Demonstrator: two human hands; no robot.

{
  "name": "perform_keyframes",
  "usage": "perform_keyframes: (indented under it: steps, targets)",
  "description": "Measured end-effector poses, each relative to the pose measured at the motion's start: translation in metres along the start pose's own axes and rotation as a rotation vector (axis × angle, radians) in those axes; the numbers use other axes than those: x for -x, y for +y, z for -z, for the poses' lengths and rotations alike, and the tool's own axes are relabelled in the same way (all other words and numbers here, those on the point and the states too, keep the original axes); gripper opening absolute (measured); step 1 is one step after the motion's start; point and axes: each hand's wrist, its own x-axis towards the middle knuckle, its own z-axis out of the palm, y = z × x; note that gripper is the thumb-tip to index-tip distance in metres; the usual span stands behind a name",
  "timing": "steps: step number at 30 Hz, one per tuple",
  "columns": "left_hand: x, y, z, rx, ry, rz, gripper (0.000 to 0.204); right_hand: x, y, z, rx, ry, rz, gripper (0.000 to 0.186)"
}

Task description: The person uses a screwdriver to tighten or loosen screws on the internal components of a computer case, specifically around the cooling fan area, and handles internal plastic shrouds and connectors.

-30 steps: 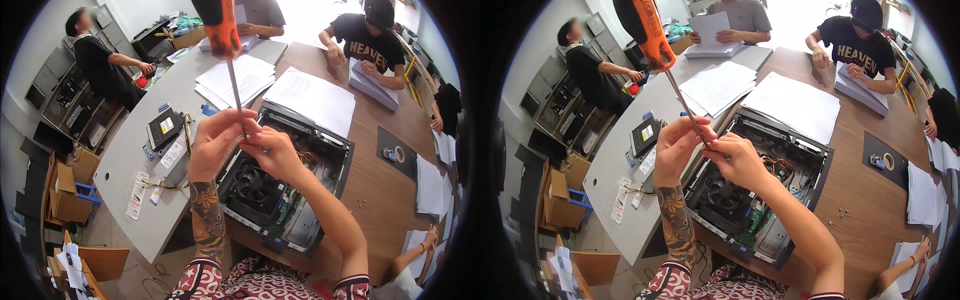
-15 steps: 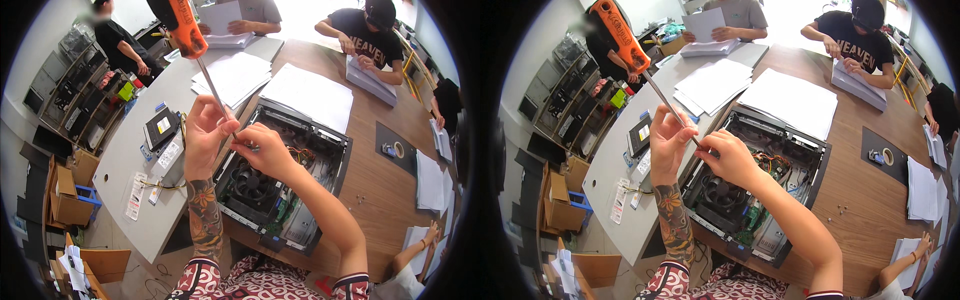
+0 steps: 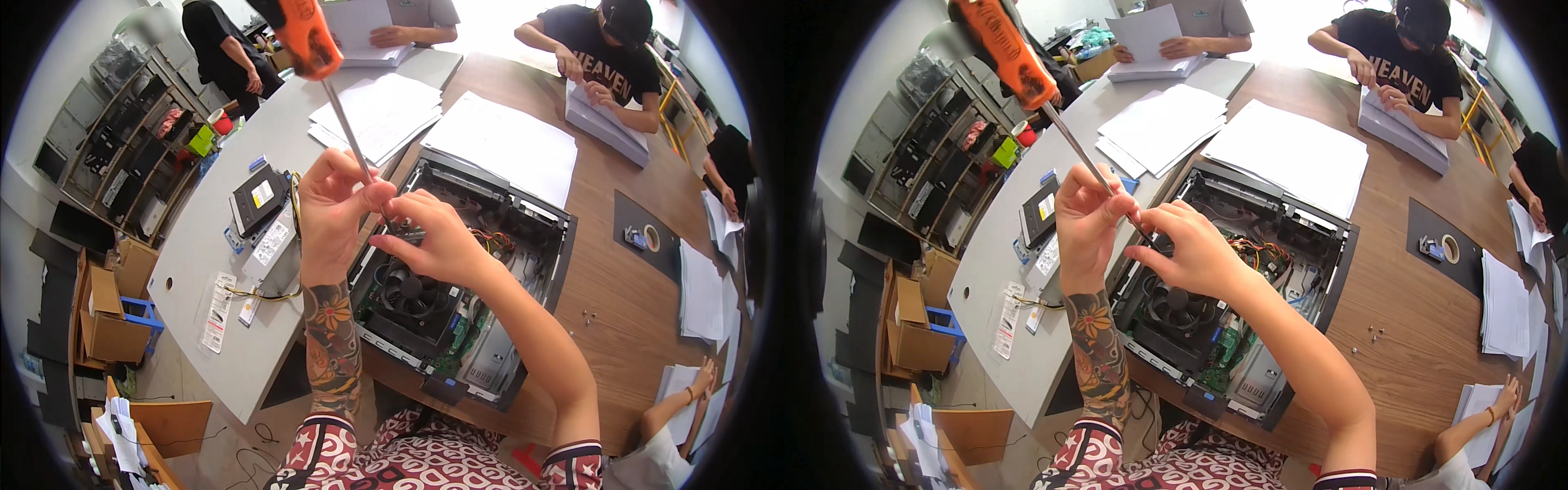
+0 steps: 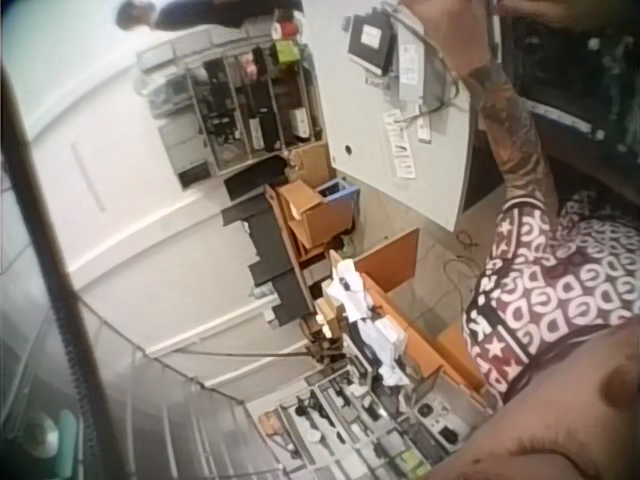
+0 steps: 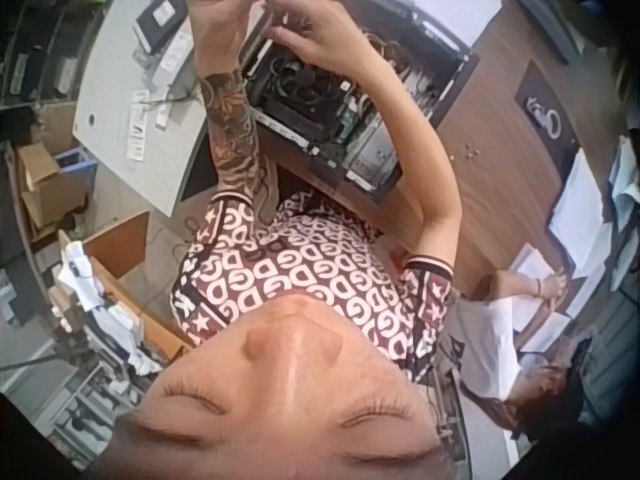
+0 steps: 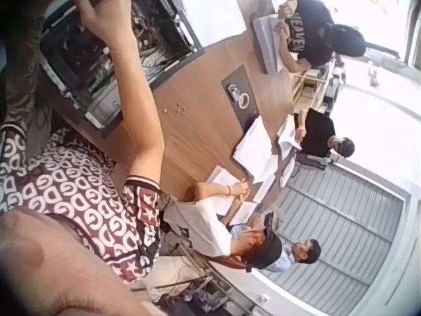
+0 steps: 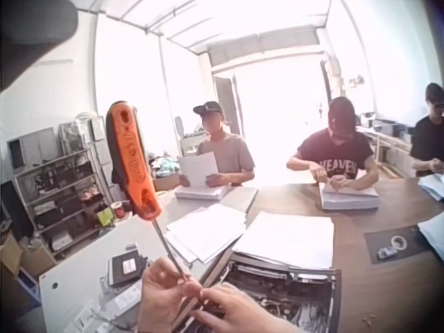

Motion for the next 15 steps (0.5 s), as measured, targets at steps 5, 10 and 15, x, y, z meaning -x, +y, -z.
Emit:
perform_keyframes:
  steps: [5,10,15]
  targets:
    - [0.0,0.002,0.0,0.052,-0.044,-0.021,0.03,-0.002,0.008,0.0,0.02,-0.043,-0.061,0.013]
    - [0.002,0.017,-0.01,0.005,-0.148,0.085,0.037,0.002,0.008,-0.003,-0.089,-0.006,-0.034,0.013]
    - [0.004,0.016,-0.008,-0.023,-0.141,0.114,0.029,0.003,0.006,0.001,-0.145,-0.044,-0.056,0.018]
